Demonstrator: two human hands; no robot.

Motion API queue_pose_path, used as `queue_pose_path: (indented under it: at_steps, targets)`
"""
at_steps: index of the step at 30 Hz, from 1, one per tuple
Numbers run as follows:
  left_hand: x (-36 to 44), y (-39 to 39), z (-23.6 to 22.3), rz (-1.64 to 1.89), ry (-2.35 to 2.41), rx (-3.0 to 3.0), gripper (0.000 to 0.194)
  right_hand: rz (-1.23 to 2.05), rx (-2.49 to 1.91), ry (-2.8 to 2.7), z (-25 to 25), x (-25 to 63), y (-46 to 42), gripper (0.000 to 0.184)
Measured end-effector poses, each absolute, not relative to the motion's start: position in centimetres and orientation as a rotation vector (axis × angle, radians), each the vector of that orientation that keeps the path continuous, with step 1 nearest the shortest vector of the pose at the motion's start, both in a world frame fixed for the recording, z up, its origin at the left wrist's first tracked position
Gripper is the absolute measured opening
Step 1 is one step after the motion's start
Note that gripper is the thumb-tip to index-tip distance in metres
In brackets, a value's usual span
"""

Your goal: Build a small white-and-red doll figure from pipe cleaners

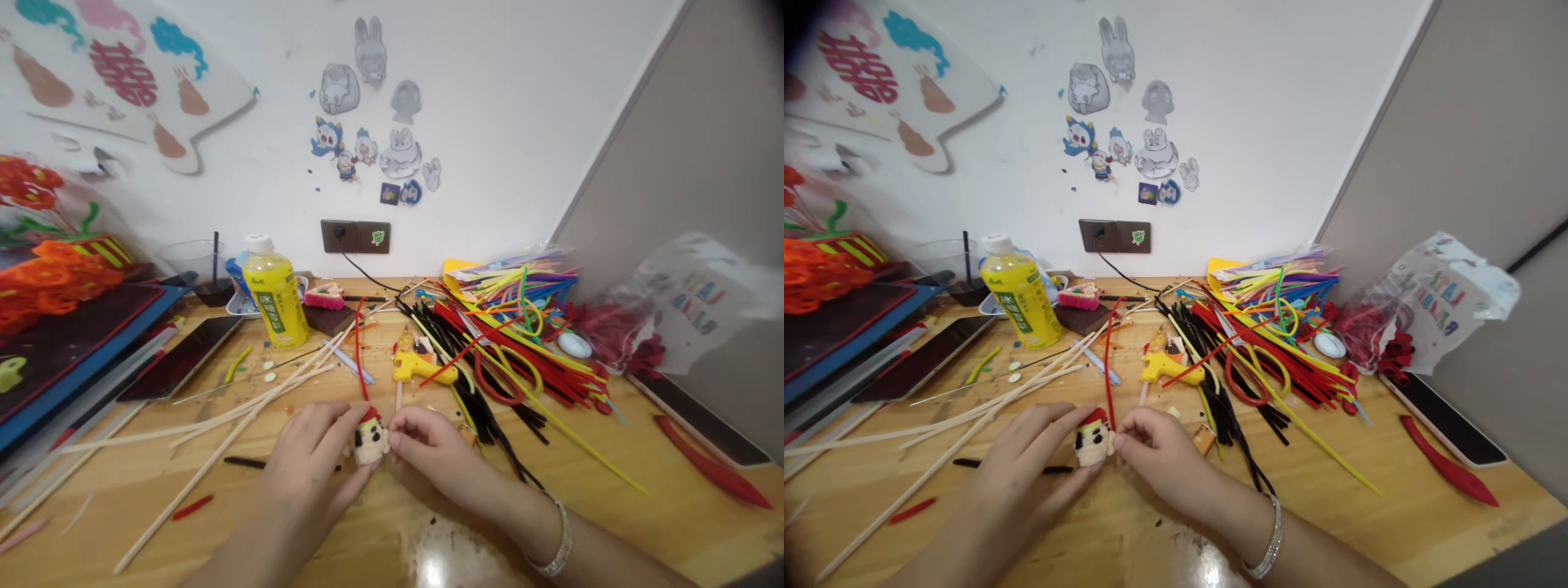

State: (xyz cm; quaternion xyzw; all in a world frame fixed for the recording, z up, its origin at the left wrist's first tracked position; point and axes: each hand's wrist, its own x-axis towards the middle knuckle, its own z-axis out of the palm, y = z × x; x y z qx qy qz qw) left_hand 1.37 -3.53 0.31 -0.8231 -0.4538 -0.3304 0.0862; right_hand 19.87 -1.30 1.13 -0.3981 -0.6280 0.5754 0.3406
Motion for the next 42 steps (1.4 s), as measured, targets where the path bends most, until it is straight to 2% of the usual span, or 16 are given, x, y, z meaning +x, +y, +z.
queue_pose_path:
  at_steps: [15,20,24,29,35,42]
  targets:
    - [1.8,-3.6,0.8,-0.995,-1.318,-2.436,0.038,1.57,-1.017,-1.542,0.9,19.6,-1.4,0.024]
    - [1.8,-3.6,0.6,-1.034,-1.352,-2.442,0.038,1.706,-0.962,-1.461,0.4,19.3,-1.6,0.027]
    - [1.8,-3.5,0.4,-1.092,-1.376,-2.464,0.031,1.791,-0.923,-1.408,0.0,19.0,-1.6,0.035]
    - [1.6,-3.8,0.0,-1.062,-1.36,-2.521,0.023,1.815,-0.928,-1.355,0.1,19.0,-1.5,0.034]
    - [1.6,-4.3,0.6,-1.054,-1.353,-2.554,0.017,1.728,-0.937,-1.36,0.2,19.0,-1.6,0.025]
    - [2.0,-4.1,1.1,-1.073,-1.343,-2.553,0.011,1.457,-0.979,-1.498,0.1,19.2,-1.9,0.017]
